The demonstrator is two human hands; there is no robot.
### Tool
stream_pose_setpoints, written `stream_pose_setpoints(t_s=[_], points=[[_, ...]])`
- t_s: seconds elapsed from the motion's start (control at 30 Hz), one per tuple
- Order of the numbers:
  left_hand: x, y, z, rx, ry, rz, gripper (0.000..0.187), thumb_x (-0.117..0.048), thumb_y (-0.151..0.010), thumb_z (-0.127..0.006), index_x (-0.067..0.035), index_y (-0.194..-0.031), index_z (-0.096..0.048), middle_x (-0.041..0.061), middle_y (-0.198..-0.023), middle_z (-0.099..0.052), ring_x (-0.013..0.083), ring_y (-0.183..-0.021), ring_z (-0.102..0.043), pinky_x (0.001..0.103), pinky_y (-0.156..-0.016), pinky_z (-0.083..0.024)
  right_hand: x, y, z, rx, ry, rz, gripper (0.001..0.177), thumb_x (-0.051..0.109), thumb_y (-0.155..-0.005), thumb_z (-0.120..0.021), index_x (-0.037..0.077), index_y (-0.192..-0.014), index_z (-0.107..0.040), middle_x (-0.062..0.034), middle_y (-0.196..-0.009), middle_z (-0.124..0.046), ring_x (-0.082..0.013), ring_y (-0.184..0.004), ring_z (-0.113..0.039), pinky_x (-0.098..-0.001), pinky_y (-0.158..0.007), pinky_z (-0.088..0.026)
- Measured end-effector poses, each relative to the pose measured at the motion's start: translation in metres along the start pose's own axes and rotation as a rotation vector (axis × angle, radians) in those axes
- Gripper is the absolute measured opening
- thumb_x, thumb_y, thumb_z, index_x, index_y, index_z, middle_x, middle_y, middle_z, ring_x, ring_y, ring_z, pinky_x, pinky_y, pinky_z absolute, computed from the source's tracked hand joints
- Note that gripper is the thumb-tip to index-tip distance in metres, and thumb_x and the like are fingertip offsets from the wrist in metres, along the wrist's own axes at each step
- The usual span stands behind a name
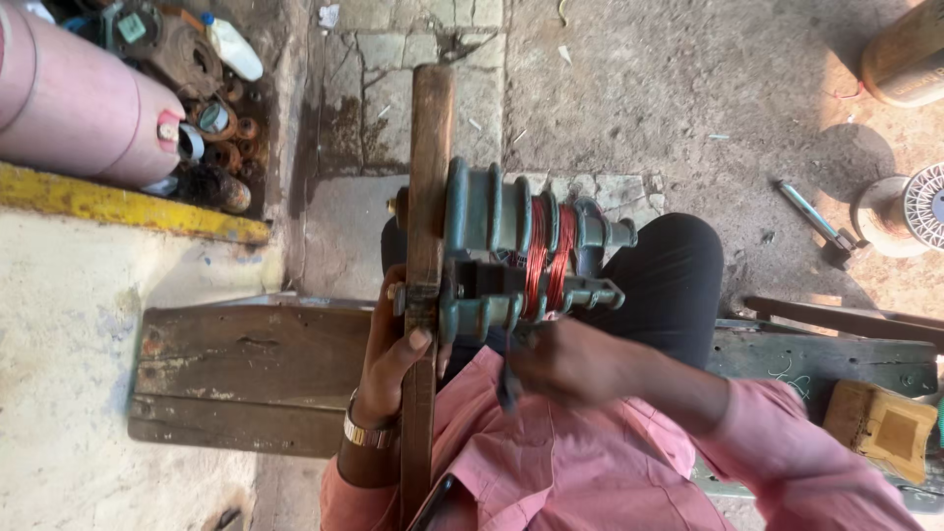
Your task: The person winds copper wire around a motor stator mounted on a wooden jig. They use a cloth to press and smooth the wire as they wind it, ensuring it stays in place.
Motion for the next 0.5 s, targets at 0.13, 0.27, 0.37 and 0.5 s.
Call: stream_pose_setpoints(t_s=[0.13, 0.27, 0.37, 0.5], points=[[-0.003, -0.005, -0.004, 0.037, -0.028, -0.012, 0.067, -0.034, -0.088, -0.078, -0.002, -0.135, -0.043, 0.006, -0.086, -0.060, 0.0101, -0.064, -0.056, 0.023, -0.054, -0.048, 0.068, 0.000, 0.067, 0.085, -0.078, -0.050, 0.014, 0.015, -0.096, -0.071, 0.002, -0.091, -0.070, -0.0076, -0.061, -0.058, -0.0237, -0.054, -0.060, -0.0419, -0.047, -0.046], [-0.003, -0.009, -0.009, 0.060, -0.082, -0.002, 0.067, -0.035, -0.086, -0.078, -0.003, -0.133, -0.043, 0.006, -0.087, -0.061, 0.0095, -0.066, -0.057, 0.023, -0.055, -0.048, 0.107, 0.016, 0.156, -0.115, 0.409, 0.063, 0.007, 0.007, -0.093, -0.066, 0.006, -0.096, -0.072, -0.0035, -0.087, -0.076, -0.0047, -0.065, -0.067, -0.0414, -0.062, -0.061], [-0.001, -0.010, -0.008, 0.076, -0.123, -0.005, 0.067, -0.036, -0.087, -0.079, -0.003, -0.133, -0.043, 0.006, -0.089, -0.062, 0.0091, -0.066, -0.056, 0.023, -0.057, -0.048, 0.083, 0.019, 0.203, -0.255, 0.148, -0.254, 0.017, 0.011, -0.095, -0.060, 0.010, -0.099, -0.076, -0.0027, -0.089, -0.076, -0.0080, -0.069, -0.068, -0.0252, -0.058, -0.056], [0.004, -0.007, -0.008, 0.091, -0.071, 0.011, 0.071, -0.038, -0.086, -0.079, -0.003, -0.134, -0.041, 0.006, -0.085, -0.060, 0.0096, -0.063, -0.056, 0.023, -0.053, -0.048, 0.033, -0.025, 0.255, -0.519, 0.444, -0.256, 0.019, 0.008, -0.113, -0.054, 0.003, -0.102, -0.068, -0.0154, -0.090, -0.068, -0.0198, -0.066, -0.058, -0.0351, -0.058, -0.045]])
Point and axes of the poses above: each hand's wrist, its own y-axis away from the middle knuckle, its own z-axis out of the back of the hand, x = y × z, the point moved 5 cm from there along -y, towards the middle knuckle
